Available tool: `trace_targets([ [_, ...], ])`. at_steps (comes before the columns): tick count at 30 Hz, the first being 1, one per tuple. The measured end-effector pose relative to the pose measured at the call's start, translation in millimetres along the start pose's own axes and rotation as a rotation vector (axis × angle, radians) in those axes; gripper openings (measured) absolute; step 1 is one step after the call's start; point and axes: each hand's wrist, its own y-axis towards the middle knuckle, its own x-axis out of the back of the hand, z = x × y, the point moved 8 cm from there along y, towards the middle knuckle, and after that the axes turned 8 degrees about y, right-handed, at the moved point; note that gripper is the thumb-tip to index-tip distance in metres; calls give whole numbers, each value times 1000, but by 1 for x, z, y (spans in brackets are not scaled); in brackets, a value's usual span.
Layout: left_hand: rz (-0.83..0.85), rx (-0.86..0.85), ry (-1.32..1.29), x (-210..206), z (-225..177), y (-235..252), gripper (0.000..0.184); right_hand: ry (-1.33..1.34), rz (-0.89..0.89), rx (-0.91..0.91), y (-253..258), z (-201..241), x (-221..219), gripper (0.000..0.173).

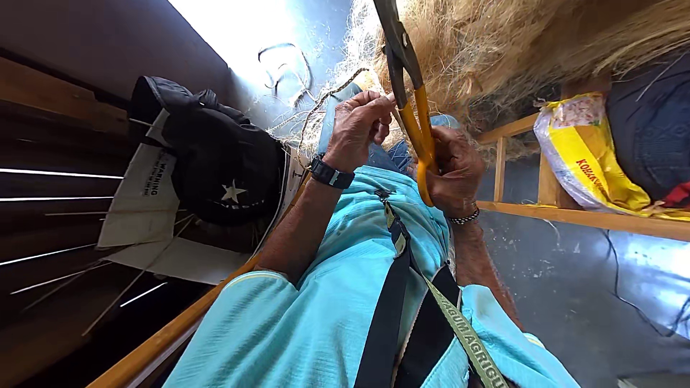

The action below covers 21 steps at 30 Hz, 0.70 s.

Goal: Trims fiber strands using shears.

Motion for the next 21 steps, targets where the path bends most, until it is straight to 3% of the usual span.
trace_targets([
  [4,223,-45,-31,-8,2,-3,18,130,19,-53,-1,-3,-2,65],
  [7,282,-66,-73,-14,8,-12,19,248,18,-90,0,-4,1,66],
  [13,190,-41,-216,-12,12,-9,19,332,55,-163,-2,-15,8,59],
  [21,-8,-109,-117,12,0,8,18,489,-1,-105,-1,-10,36,58],
])
